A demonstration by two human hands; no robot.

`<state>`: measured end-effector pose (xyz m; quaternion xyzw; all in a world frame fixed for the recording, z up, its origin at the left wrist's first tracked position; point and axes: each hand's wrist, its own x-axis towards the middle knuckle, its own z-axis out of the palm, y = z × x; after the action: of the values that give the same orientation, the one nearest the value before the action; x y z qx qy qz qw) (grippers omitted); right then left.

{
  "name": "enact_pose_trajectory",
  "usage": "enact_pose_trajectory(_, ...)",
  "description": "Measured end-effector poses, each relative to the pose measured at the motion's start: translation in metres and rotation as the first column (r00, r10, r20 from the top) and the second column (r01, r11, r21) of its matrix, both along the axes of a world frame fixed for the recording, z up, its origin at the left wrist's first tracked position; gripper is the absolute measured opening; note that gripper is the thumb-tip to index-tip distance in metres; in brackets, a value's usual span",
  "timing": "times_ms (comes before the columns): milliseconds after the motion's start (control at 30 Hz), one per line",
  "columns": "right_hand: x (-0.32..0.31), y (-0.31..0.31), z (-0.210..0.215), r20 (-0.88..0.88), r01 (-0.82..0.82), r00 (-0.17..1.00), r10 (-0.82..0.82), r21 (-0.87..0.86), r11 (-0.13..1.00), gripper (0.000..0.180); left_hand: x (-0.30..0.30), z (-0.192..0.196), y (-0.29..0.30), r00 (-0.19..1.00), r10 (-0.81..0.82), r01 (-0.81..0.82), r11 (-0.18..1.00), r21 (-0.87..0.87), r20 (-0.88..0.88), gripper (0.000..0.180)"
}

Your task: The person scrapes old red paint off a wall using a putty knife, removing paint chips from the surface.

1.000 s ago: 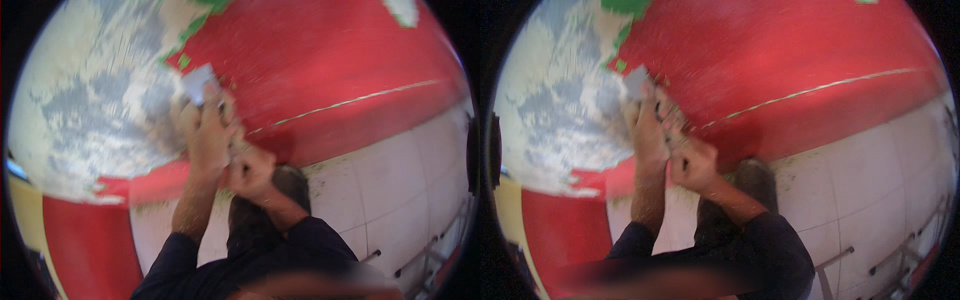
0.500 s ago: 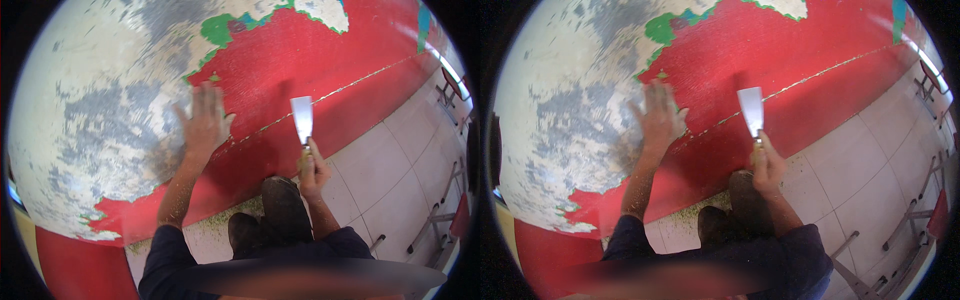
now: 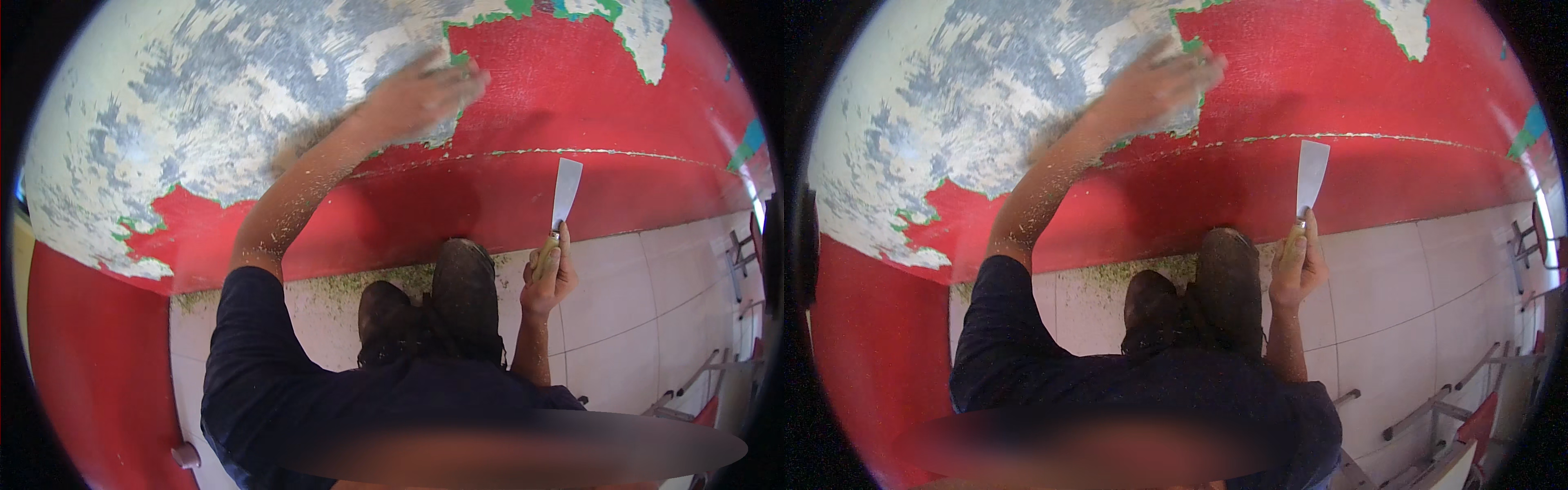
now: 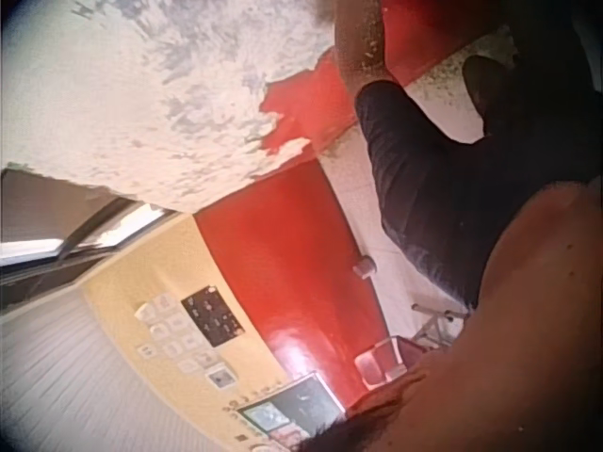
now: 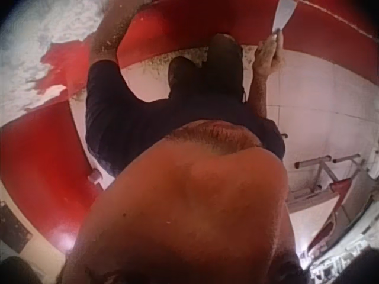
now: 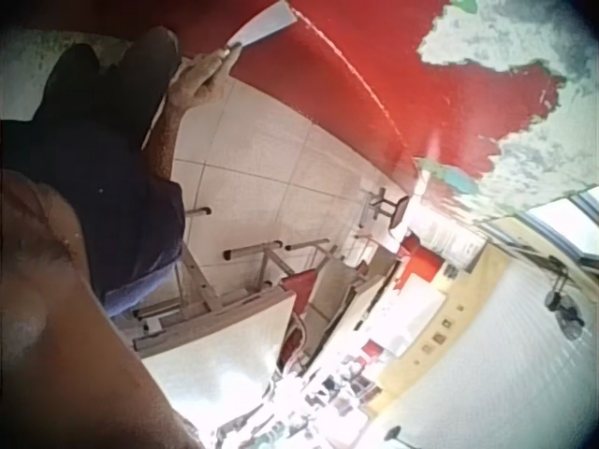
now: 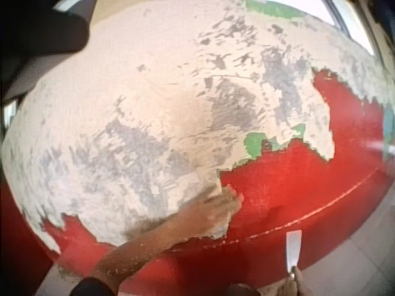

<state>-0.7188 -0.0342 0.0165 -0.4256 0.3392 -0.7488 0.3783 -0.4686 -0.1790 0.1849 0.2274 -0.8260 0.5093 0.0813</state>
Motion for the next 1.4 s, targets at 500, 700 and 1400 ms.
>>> enact_pose_trajectory(500, 0.110, -0.055, 0.056, -0.236, -0.126, 0.967, 0.094, -0.125, 0.984, 0.032, -0.065, -0.070, 0.046, -0.395, 0.788, 0.917, 0.307, -0.255, -0.472, 0.053)
enact_pose_trajectory(700, 0.113, -0.060, 0.052, -0.231, -0.092, 0.970, 0.077, -0.055, 0.994, 0.031, -0.070, -0.054, 0.041, -0.308, 0.819, 0.949, 0.298, -0.099, -0.484, 0.038)
enact_pose_trajectory(1400, 0.109, -0.078, 0.046, -0.257, -0.145, 0.955, 0.147, 0.027, 0.989, 0.031, -0.081, -0.049, 0.026, -0.359, 0.776, 0.874, 0.474, 0.105, -0.518, 0.034)
